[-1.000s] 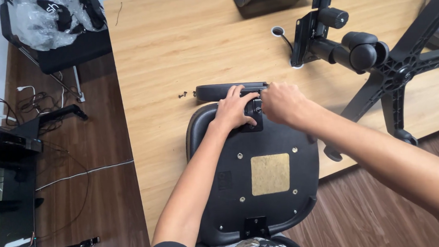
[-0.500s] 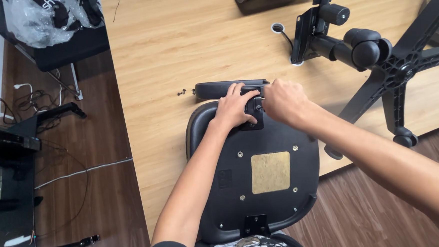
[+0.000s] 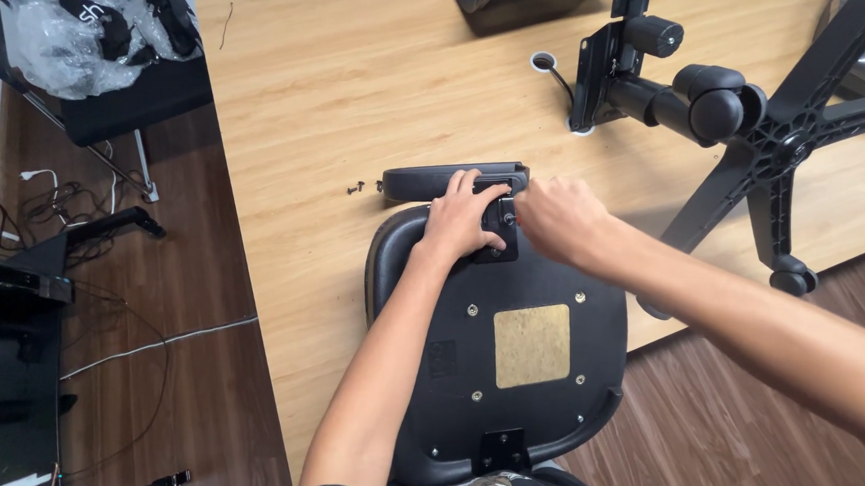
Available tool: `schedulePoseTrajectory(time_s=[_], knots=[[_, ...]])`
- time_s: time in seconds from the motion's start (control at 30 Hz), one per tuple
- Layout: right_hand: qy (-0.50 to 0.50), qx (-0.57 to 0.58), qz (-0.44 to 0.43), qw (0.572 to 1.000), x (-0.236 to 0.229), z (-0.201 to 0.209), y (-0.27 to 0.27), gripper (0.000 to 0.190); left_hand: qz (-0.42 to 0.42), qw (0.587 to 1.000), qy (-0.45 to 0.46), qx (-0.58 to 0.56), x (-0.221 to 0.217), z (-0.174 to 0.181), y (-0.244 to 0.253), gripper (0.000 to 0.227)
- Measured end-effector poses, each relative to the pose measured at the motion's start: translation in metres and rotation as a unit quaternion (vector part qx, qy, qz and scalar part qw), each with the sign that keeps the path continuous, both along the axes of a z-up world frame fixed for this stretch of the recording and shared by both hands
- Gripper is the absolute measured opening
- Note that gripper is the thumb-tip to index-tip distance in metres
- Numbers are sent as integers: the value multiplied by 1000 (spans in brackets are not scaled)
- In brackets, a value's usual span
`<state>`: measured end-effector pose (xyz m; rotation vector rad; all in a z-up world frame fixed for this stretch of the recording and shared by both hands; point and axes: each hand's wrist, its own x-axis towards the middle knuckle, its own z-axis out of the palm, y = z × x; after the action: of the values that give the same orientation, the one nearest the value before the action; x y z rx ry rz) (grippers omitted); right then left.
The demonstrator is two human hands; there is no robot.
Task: The person assembles an office chair on a wooden table. They align the seat plate with the seat cushion, drive screws using a screwdriver, attach the seat to the gas lift cylinder and five-star base, and repeatedly tighten fasteners by hand and with the screwdriver while steadying the seat with the other hand.
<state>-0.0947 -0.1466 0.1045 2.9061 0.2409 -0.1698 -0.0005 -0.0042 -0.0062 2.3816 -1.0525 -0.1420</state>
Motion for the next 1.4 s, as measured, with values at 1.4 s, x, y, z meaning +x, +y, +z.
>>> schedulePoseTrajectory(time_s=[1.4], knots=[[47, 25, -103, 993, 9, 14, 14, 16, 5, 1000, 15, -1, -2, 5, -1, 99]])
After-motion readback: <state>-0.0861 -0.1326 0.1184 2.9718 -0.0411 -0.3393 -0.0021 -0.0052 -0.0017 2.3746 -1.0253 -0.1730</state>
